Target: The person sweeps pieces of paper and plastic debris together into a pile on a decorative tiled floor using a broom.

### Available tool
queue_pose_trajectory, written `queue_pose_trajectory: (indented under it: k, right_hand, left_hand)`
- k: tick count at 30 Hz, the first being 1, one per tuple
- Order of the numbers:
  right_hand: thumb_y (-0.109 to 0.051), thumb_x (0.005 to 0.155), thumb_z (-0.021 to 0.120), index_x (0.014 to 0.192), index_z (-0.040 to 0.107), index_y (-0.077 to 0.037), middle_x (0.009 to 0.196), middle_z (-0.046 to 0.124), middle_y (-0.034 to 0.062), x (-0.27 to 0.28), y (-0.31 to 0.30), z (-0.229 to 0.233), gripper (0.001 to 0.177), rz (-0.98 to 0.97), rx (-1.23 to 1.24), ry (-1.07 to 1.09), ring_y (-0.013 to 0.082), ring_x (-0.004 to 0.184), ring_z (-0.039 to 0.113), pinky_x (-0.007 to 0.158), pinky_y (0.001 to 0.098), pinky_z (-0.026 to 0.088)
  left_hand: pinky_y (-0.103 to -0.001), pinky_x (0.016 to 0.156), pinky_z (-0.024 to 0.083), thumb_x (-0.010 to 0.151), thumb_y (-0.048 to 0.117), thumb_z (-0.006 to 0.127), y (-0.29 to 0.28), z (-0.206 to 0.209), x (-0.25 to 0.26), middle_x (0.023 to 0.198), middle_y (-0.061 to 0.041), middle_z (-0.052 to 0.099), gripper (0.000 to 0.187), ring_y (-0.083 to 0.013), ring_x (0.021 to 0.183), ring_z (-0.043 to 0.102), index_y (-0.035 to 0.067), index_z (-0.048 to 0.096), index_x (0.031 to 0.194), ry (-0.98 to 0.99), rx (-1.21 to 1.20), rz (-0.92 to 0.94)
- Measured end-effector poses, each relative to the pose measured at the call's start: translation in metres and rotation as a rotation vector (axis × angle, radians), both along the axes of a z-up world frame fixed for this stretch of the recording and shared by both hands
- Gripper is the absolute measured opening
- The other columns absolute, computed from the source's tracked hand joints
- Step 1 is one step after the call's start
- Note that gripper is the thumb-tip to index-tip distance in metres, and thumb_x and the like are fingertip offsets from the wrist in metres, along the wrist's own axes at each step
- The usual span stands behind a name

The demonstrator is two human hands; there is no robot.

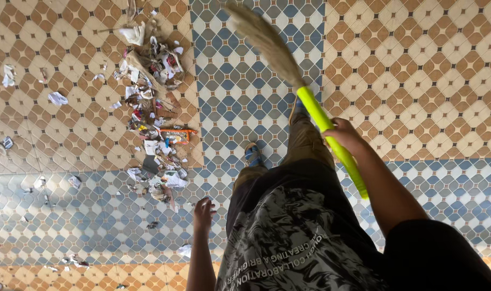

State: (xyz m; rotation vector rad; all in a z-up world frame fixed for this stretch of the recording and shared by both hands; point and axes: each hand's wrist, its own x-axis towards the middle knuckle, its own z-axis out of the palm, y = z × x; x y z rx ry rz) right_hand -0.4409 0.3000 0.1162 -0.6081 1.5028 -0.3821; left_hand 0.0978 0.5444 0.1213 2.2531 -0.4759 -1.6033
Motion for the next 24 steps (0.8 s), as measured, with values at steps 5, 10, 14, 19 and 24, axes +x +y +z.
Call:
queue_pose_trajectory:
  k: [5, 10, 14, 19, 24]
  right_hand:
    - [0.001, 0.082, 0.070, 0.126, 0.052, 0.009, 0.084, 0.068, 0.0145, -0.095, -0.018, 0.002, 0.049, -0.244, -0.144, 0.151, 0.0245, 0.063, 0.067, 0.054, 0.0370, 0.054]
    - [0.000, 0.078, 0.061, 0.128, 0.041, -0.016, 0.079, 0.061, 0.0076, -0.189, -0.118, 0.016, 0.055, -0.392, 0.047, 0.093, 0.0238, 0.060, 0.065, 0.053, 0.0397, 0.057]
    - [-0.007, 0.088, 0.062, 0.111, 0.047, -0.005, 0.075, 0.057, 0.0095, -0.264, -0.230, -0.040, 0.027, -0.639, 0.097, -0.118, 0.0218, 0.058, 0.061, 0.053, 0.0384, 0.054]
    - [-0.007, 0.086, 0.068, 0.109, 0.053, 0.001, 0.078, 0.063, 0.0123, -0.255, -0.320, -0.107, 0.029, -0.371, 0.169, 0.171, 0.0249, 0.059, 0.065, 0.054, 0.0400, 0.057]
    - [0.000, 0.076, 0.078, 0.129, 0.058, -0.008, 0.100, 0.073, 0.0103, -0.141, -0.368, -0.131, 0.057, 0.210, -0.007, 0.364, 0.0171, 0.073, 0.072, 0.061, 0.0348, 0.062]
  left_hand:
    - [-0.031, 0.069, 0.056, 0.099, 0.032, 0.059, -0.067, -0.001, -0.035, 0.104, -0.013, 0.077, 0.042, -0.0204, 0.080, 0.075, 0.009, 0.060, 0.135, -0.065, -0.064, -0.063]
    - [-0.037, 0.070, 0.056, 0.099, 0.031, 0.061, -0.120, 0.024, -0.106, 0.103, -0.019, 0.077, 0.042, -0.0261, 0.079, 0.072, 0.007, 0.060, 0.134, -0.013, 0.062, 0.004]
    - [-0.033, 0.074, 0.055, 0.099, 0.032, 0.058, -0.147, 0.048, -0.148, 0.107, -0.014, 0.077, 0.043, -0.0221, 0.083, 0.076, 0.010, 0.059, 0.135, -0.061, 0.164, -0.105]
    - [-0.034, 0.075, 0.058, 0.095, 0.032, 0.059, -0.150, 0.095, -0.200, 0.111, -0.012, 0.075, 0.049, -0.0226, 0.087, 0.076, 0.008, 0.058, 0.137, -0.113, 0.066, 0.098]
    - [-0.036, 0.074, 0.055, 0.097, 0.032, 0.059, -0.152, 0.133, -0.240, 0.107, -0.017, 0.076, 0.047, -0.0257, 0.087, 0.076, 0.009, 0.060, 0.137, -0.151, 0.263, 0.147]
